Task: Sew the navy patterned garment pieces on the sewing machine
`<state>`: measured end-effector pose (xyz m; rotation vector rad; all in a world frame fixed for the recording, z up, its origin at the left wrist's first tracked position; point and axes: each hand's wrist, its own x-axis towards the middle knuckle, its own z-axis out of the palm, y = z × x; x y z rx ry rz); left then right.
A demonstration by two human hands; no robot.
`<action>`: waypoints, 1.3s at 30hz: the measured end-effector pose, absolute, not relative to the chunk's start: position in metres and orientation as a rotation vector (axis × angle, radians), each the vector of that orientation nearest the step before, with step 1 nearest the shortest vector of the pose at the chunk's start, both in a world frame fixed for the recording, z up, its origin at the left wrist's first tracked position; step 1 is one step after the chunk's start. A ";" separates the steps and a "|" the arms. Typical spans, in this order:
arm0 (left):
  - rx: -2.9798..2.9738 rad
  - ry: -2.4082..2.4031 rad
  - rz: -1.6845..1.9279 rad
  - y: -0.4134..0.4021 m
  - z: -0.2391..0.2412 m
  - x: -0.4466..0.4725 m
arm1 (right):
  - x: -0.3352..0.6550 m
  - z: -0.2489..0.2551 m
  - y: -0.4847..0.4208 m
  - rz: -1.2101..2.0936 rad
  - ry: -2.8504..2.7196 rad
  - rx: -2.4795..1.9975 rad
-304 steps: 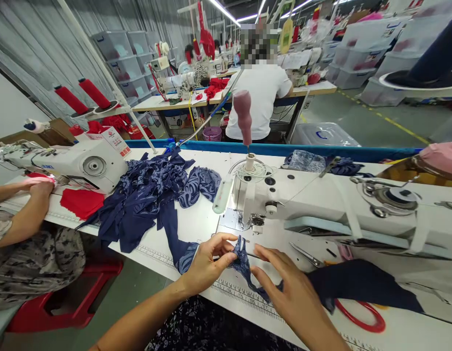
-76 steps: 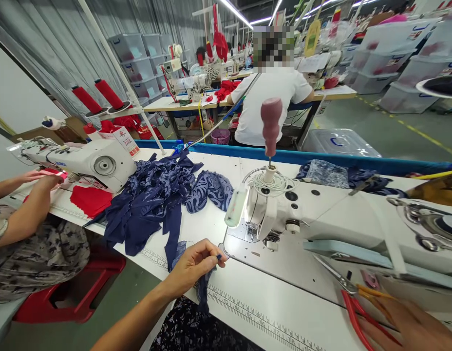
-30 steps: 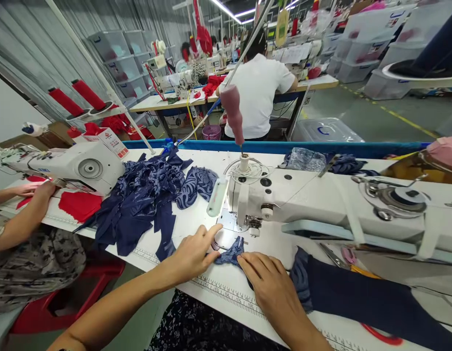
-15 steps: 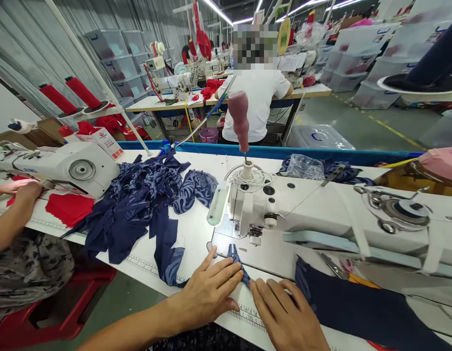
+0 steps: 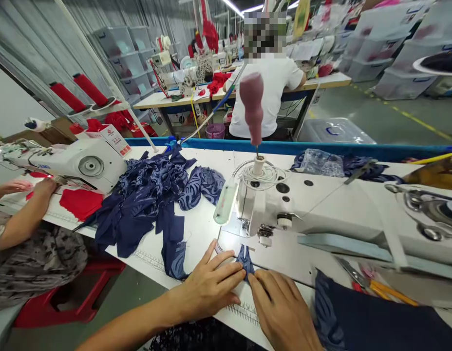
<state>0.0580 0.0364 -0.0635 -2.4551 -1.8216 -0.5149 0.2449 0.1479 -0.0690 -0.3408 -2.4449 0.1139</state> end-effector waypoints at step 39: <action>-2.454 -1.905 -0.486 0.037 -0.055 0.060 | 0.241 -0.086 0.142 0.204 -2.428 -0.471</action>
